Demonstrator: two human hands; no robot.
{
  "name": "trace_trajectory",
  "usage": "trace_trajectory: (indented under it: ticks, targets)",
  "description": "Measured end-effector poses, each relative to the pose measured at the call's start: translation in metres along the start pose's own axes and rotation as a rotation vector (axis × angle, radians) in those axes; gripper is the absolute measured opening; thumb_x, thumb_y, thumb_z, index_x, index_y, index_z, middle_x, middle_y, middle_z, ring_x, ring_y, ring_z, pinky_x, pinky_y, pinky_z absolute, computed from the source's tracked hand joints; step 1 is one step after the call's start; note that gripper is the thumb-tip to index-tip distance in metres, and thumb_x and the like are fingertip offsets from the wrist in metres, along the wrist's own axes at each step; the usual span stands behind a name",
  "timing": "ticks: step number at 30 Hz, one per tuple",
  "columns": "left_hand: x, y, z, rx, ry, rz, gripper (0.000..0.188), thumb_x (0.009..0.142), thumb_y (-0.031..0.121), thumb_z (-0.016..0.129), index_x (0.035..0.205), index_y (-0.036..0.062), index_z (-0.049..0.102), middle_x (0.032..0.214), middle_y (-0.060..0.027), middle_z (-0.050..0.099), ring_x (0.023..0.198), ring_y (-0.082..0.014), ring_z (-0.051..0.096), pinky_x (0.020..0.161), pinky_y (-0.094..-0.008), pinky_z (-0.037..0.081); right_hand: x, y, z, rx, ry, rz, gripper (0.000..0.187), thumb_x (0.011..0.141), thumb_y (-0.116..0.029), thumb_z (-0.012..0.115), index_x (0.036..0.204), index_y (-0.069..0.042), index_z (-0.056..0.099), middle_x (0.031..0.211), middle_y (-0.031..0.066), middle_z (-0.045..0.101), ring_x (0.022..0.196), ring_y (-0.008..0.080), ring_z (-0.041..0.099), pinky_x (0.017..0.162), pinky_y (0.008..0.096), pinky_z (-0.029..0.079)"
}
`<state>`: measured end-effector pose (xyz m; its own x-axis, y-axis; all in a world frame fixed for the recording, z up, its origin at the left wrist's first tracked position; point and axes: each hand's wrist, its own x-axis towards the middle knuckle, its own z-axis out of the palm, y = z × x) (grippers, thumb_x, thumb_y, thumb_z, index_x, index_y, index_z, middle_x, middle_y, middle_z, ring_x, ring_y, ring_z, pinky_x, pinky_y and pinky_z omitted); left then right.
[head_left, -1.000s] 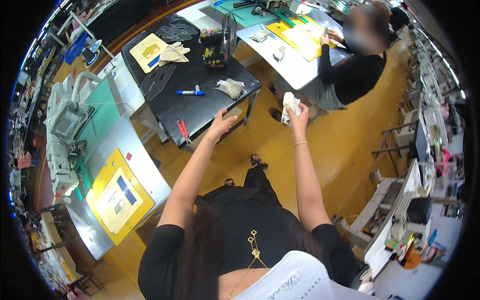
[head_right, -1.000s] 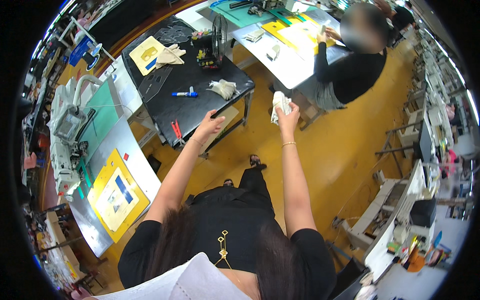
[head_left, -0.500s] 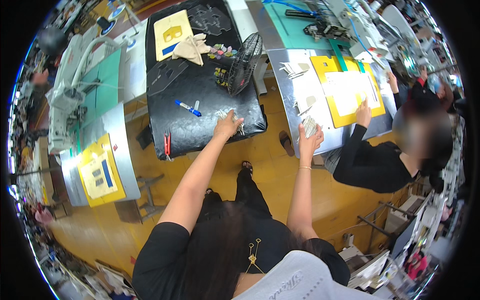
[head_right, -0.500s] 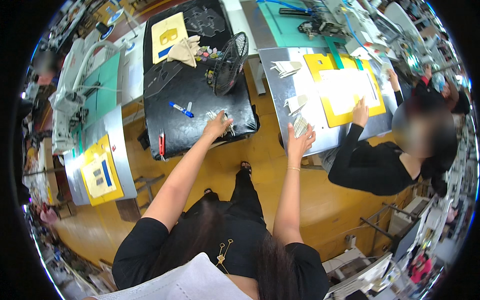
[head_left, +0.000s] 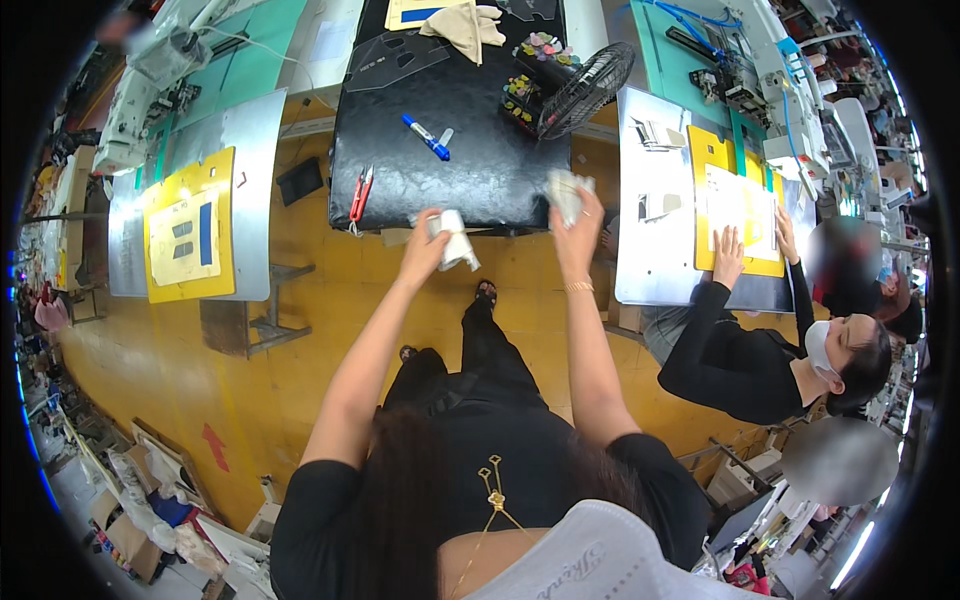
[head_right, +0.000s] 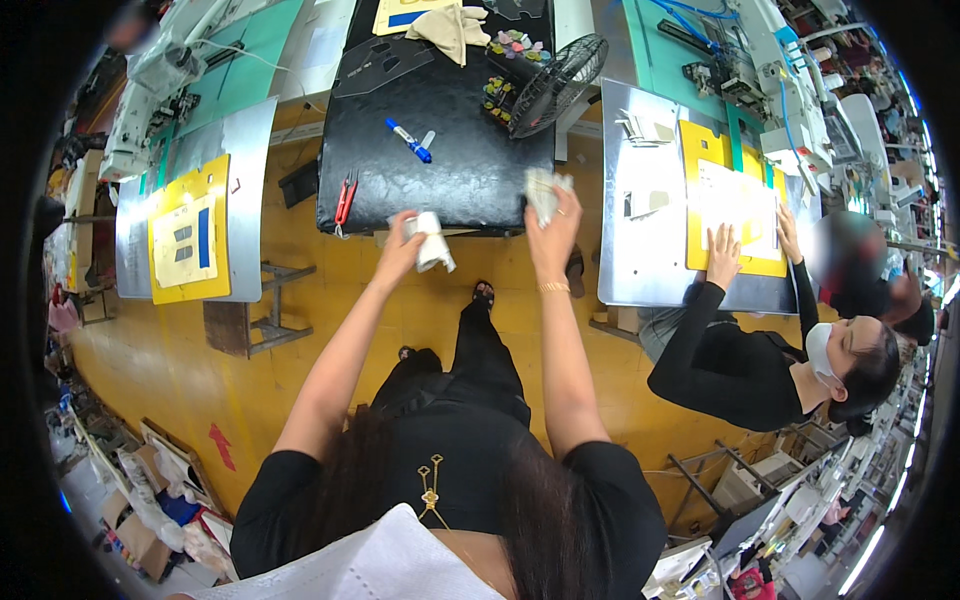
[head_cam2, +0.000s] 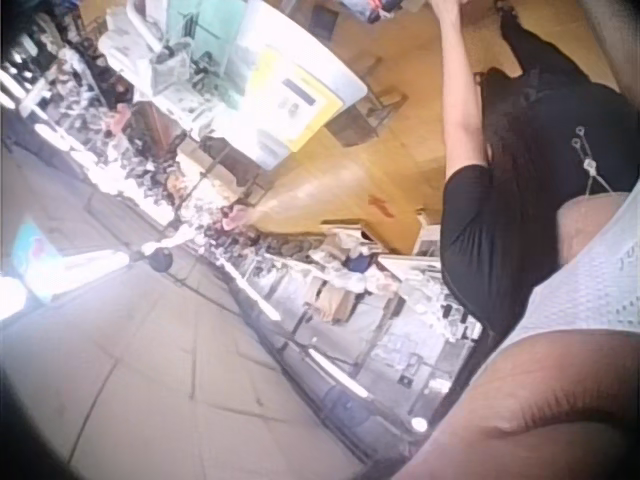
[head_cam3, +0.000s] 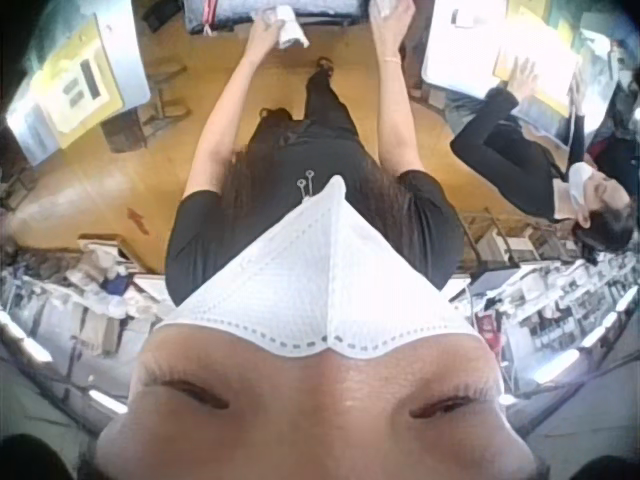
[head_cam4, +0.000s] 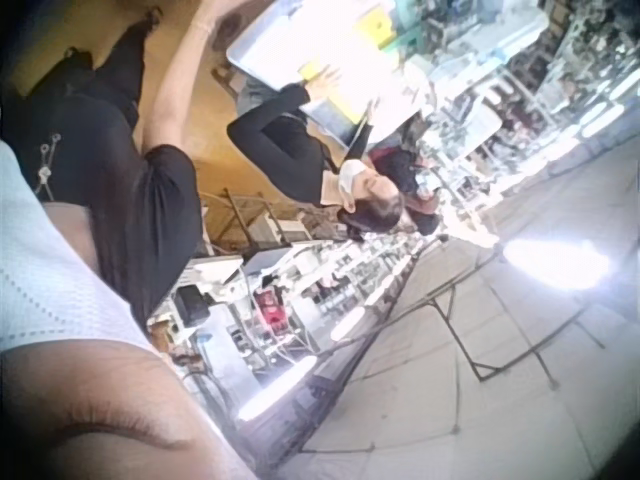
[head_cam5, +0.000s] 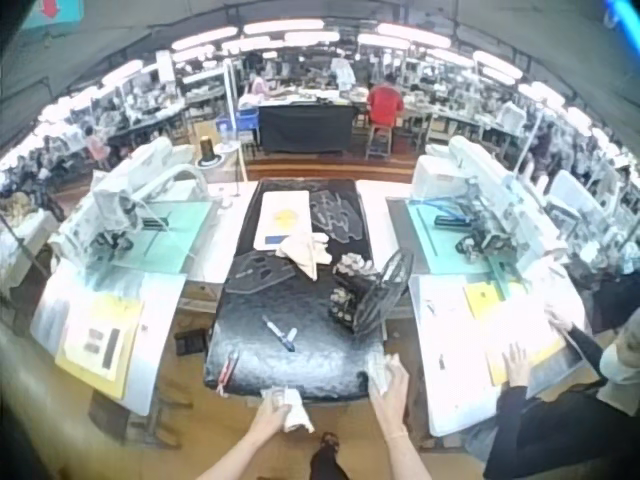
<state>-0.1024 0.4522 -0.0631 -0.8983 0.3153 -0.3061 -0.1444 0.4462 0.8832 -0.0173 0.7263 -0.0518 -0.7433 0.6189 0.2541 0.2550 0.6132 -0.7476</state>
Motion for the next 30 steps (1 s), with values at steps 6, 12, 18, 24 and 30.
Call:
trace_trajectory:
  ticks: [6, 12, 18, 24, 30]
  targets:
    - [-0.136, -0.102, -0.116, -0.041, 0.285, -0.166, 0.086, 0.085, 0.009, 0.058, 0.158, 0.0188, 0.014, 0.139, -0.0279, 0.046, 0.122, -0.0363, 0.055, 0.103, -0.0417, 0.046, 0.012, 0.006, 0.053, -0.448, -0.242, 0.182, 0.086, 0.075, -0.053, 0.079, 0.147, -0.021, 0.043, 0.148, 0.0207, 0.044, 0.131, 0.0466, 0.044, 0.107, 0.0571, 0.038]
    - [-0.327, -0.226, -0.217, -1.157, 0.732, -0.408, 0.077, 0.085, 0.015, 0.050, 0.157, 0.0165, 0.025, 0.139, -0.0162, 0.050, 0.116, -0.0336, 0.057, 0.096, -0.0506, 0.051, -0.034, 0.003, 0.042, -0.368, 0.174, -0.092, 0.087, 0.077, -0.056, 0.079, 0.139, -0.003, 0.049, 0.146, 0.0253, 0.044, 0.137, 0.0419, 0.040, 0.113, 0.0506, 0.035]
    - [-0.502, -0.313, -0.293, -1.774, 0.714, 0.051, 0.038, 0.096, 0.026, 0.056, 0.132, 0.0153, 0.052, 0.122, -0.0142, 0.062, 0.115, -0.0350, 0.060, 0.094, -0.0535, 0.052, -0.218, -0.004, 0.117, -0.454, -0.049, -0.026, 0.077, 0.088, -0.053, 0.069, 0.146, -0.010, 0.041, 0.145, 0.0212, 0.044, 0.131, 0.0423, 0.041, 0.109, 0.0537, 0.037]
    - [-0.603, -0.332, -0.427, -1.694, 1.065, 0.200, 0.054, 0.099, 0.033, 0.057, 0.139, -0.0022, 0.048, 0.130, -0.0214, 0.060, 0.119, -0.0352, 0.060, 0.103, -0.0478, 0.049, -0.385, -0.096, 0.268, -0.601, -1.062, 0.305, 0.080, 0.078, -0.038, 0.079, 0.142, -0.008, 0.043, 0.148, 0.0234, 0.031, 0.115, 0.0432, 0.053, 0.089, 0.0495, 0.054]
    - [-0.627, -0.369, -0.606, -1.795, 0.990, 0.747, 0.061, 0.097, 0.036, 0.060, 0.141, -0.0033, 0.044, 0.137, -0.0249, 0.054, 0.127, -0.0388, 0.053, 0.107, -0.0475, 0.046, -0.400, -0.270, 0.457, -0.371, -1.184, -0.260, 0.026, 0.088, -0.023, 0.064, 0.092, 0.002, 0.070, 0.089, 0.0233, 0.070, 0.080, 0.0394, 0.069, 0.069, 0.0469, 0.054]
